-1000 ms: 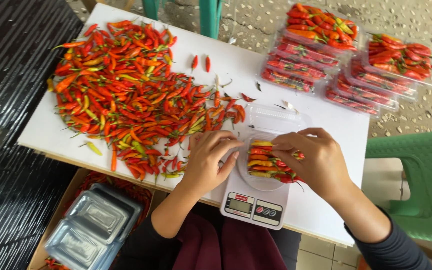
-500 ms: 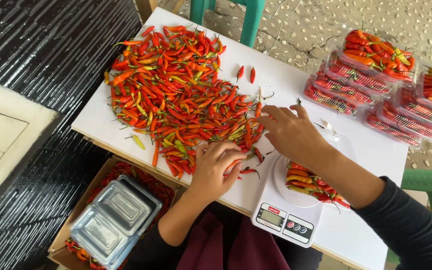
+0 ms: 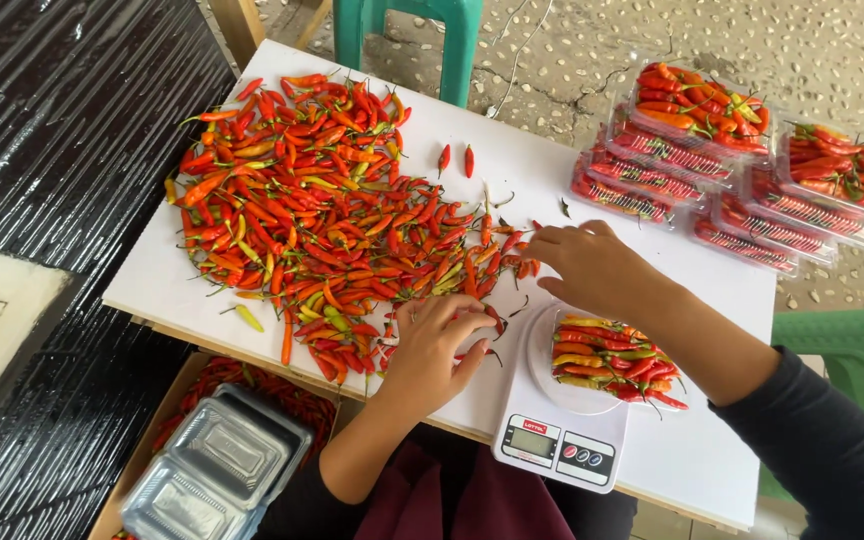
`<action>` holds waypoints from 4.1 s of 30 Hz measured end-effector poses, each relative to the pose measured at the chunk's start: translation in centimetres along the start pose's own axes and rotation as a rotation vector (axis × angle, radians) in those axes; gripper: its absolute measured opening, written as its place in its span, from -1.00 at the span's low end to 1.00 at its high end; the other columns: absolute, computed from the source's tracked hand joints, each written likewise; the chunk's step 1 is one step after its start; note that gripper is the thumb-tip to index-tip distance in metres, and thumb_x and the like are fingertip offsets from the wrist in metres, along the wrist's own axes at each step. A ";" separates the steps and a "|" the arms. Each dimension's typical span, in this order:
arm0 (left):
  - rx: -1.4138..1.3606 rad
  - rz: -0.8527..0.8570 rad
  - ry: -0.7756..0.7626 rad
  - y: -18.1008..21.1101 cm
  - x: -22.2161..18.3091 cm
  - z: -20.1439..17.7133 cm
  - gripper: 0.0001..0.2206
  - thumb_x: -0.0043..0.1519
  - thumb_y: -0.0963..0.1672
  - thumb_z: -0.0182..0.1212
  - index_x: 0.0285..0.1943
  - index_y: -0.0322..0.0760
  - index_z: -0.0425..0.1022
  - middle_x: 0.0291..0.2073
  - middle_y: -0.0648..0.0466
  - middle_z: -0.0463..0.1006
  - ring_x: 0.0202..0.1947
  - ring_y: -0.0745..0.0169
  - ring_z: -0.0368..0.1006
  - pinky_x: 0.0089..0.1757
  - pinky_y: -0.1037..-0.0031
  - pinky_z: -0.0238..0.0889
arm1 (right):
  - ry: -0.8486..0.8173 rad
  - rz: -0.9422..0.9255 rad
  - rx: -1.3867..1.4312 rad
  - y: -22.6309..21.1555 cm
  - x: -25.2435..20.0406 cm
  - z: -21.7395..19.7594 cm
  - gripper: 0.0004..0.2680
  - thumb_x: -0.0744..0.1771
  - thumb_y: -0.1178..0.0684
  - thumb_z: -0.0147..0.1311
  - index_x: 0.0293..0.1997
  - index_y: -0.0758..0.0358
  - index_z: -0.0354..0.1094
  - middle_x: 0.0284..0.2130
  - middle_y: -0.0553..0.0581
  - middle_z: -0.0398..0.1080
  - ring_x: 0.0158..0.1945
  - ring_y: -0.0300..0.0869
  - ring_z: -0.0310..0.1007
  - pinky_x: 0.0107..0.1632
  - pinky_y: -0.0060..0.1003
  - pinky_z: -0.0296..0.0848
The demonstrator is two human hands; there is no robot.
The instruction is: The person picks up chili peppers from a pile on a table by hand, places them into a plastic container on a digital scale, and closes the container lid after weighing it.
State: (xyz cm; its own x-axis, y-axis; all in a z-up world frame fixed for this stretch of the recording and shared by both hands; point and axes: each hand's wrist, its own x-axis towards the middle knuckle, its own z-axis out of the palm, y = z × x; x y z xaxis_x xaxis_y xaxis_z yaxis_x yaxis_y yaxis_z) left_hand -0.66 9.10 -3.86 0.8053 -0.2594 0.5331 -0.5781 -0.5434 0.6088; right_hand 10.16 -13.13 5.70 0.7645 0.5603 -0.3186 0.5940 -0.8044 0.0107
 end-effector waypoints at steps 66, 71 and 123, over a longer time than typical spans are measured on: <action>-0.049 -0.257 0.396 -3.1 -3.7 -8.6 -0.87 0.25 -0.14 0.19 -0.15 0.02 0.64 -0.20 0.22 0.57 -0.14 0.22 0.49 -0.09 0.33 -0.05 | 0.109 -0.187 0.505 -11.8 20.2 -1.4 -0.75 0.30 0.13 0.13 0.07 0.31 0.37 -0.16 0.34 0.42 -0.04 0.25 0.53 -0.07 0.12 0.57; -0.064 -0.257 0.406 -3.4 -3.8 -8.9 -0.88 0.24 -0.14 0.20 -0.15 0.00 0.64 -0.20 0.20 0.58 -0.14 0.20 0.50 -0.09 0.34 -0.04 | 0.086 -0.018 0.577 -8.8 24.3 0.5 -0.80 0.33 0.00 -0.02 0.04 0.10 0.32 -0.10 0.27 0.44 0.07 0.18 0.47 0.08 0.05 0.48; -0.469 -0.386 0.427 -1.7 -0.7 -7.4 -0.64 0.28 -0.13 0.26 0.21 -0.36 0.33 -0.05 -0.10 0.55 -0.15 0.03 0.59 -0.10 0.36 0.38 | -0.213 0.001 1.072 -6.7 10.2 -5.0 -0.81 0.23 0.03 0.37 -0.18 0.28 0.63 -0.65 0.07 0.29 -0.59 -0.26 0.25 -0.46 -0.40 0.33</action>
State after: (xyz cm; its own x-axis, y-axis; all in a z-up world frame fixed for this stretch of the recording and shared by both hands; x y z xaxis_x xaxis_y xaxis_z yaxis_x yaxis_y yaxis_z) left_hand -1.21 16.05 -0.90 0.8966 0.2656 0.3542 -0.3368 -0.1103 0.9351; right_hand 15.23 -1.02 7.17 0.6448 0.5966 -0.4778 -0.0125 -0.6167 -0.7871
